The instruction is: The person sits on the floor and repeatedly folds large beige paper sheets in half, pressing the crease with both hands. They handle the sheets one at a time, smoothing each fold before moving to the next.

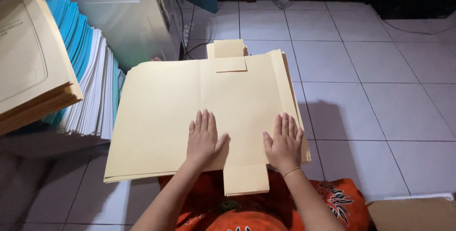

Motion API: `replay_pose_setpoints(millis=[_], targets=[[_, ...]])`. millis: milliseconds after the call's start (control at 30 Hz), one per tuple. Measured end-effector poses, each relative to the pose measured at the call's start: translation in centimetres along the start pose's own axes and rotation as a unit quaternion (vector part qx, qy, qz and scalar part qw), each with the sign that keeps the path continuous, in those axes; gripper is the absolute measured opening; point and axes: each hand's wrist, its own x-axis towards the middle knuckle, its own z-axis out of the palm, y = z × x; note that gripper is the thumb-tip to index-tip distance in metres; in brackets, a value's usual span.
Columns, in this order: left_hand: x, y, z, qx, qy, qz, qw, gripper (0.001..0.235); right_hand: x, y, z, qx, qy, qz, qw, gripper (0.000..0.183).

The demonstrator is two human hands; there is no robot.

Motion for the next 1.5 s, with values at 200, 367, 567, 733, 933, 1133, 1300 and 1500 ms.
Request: replay_pose_setpoints(millis=[200,367,567,733,933,1133,1300,1500], targets=[[-9.7,0.1,3.1,-0.034,-0.03,0.043,0.998,0.089,0.0,0.2,0.1,0.006,0.001,-0.007,1.0,0.075],[-3.1,-0.3,1.2,-0.025,-0.045,0.015,0.999,0.096,0.0,0.0,-0.3,0.026,-0.005,-0.004,1.0,0.075],[15.0,-4.8,2.6,0.057,0.075,-0.026,0.995,0.09,0.1,-0.1,-0.7,0.037,-0.008,0.0,0.999,0.074],[22.4,-7.4,2.7,0.053,0.089,-0.064,0.993,0.087,0.3,0.0,-0.6,0.033,-0.006,-0.006,0.999,0.072],[13.5,-5.1,2.1,0.069,0.089,-0.029,0.993,0.088,0.3,0.2,0.3,0.023,0.007,-0.008,1.0,0.074],[-3.6,-2.5,3.1,0.031,-0.002,-0.008,0.999,0.088,0.3,0.7,1.3,0.024,0.015,-0.017,0.999,0.075],[-11.1,-2.7,7.1,0.039,0.088,0.026,0.995,0.084,0.8,1.2,3.0,0.05,0.095,-0.035,0.994,0.073],[-6.4,-0.9,1.9,-0.025,-0.038,-0.019,0.999,0.09,0.2,0.5,0.7,0.021,0.012,-0.015,1.0,0.075]])
